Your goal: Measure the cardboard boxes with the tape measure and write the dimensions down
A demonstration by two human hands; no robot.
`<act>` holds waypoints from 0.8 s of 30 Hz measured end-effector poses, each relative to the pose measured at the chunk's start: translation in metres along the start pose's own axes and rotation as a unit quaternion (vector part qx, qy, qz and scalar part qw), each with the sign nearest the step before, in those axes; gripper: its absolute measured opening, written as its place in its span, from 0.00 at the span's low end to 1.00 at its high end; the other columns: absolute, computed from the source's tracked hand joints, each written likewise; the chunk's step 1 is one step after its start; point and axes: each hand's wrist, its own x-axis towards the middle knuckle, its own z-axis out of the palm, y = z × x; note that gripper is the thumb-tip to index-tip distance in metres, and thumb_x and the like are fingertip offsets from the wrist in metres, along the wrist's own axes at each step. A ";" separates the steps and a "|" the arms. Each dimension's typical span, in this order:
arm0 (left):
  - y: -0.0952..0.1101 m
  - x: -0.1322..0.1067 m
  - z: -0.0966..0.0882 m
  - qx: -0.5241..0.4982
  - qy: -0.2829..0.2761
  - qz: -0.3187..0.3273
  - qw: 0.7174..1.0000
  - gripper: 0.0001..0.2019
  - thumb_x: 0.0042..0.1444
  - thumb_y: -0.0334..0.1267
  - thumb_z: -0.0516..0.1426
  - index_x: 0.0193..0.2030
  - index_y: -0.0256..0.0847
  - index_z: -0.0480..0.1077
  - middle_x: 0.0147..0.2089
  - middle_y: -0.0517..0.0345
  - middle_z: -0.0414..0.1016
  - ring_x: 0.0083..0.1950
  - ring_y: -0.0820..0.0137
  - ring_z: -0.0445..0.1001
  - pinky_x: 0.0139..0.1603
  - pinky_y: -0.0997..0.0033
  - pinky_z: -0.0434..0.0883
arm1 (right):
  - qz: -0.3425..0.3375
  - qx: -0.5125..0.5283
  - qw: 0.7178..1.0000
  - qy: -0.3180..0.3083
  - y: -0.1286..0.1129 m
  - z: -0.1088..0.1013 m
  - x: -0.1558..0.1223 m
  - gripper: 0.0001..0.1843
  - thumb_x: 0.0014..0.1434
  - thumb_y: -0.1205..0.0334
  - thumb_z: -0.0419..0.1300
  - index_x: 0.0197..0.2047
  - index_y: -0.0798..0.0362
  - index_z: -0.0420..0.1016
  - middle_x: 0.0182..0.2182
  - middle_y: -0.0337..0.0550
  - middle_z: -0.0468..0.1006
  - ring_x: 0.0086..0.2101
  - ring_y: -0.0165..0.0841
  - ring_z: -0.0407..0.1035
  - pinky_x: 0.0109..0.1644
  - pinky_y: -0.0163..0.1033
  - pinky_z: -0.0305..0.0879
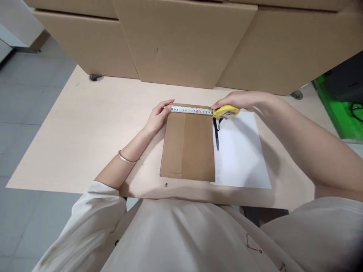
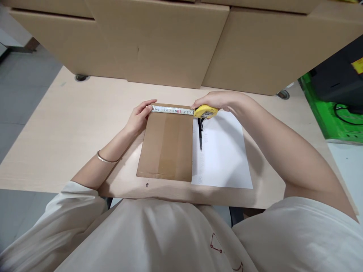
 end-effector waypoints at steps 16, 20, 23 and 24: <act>0.044 -0.141 -0.069 0.193 -0.196 0.023 0.961 0.58 0.30 0.68 0.77 0.68 0.52 0.63 0.65 0.42 0.67 0.65 0.46 0.72 0.61 0.44 0.77 | -0.029 0.196 0.980 -0.026 0.005 0.008 -0.007 0.08 0.58 0.58 0.71 0.40 0.52 0.83 0.36 0.46 0.85 0.34 0.37 0.80 0.37 0.39 0.80; 0.043 -0.174 -0.067 0.247 -0.186 0.005 0.951 0.47 0.39 0.60 0.78 0.65 0.52 0.68 0.63 0.44 0.73 0.65 0.46 0.75 0.65 0.38 0.77 | -0.024 0.216 0.976 -0.021 0.006 0.015 -0.006 0.05 0.60 0.61 0.67 0.35 0.54 0.82 0.35 0.48 0.84 0.32 0.37 0.78 0.35 0.39 0.79; 0.041 -0.178 -0.066 0.215 -0.146 -0.023 0.965 0.32 0.53 0.57 0.73 0.63 0.54 0.75 0.62 0.50 0.81 0.63 0.51 0.80 0.67 0.42 0.78 | -0.037 0.236 0.971 -0.001 0.011 0.016 -0.011 0.06 0.59 0.62 0.66 0.33 0.55 0.82 0.34 0.49 0.83 0.32 0.37 0.76 0.35 0.40 0.79; 0.039 -0.176 -0.065 0.202 -0.117 -0.036 0.972 0.28 0.57 0.57 0.71 0.62 0.54 0.77 0.62 0.52 0.83 0.62 0.52 0.82 0.68 0.44 0.78 | -0.053 0.245 0.968 0.010 0.013 0.016 -0.015 0.07 0.59 0.61 0.65 0.32 0.55 0.82 0.34 0.49 0.83 0.33 0.38 0.76 0.36 0.40 0.79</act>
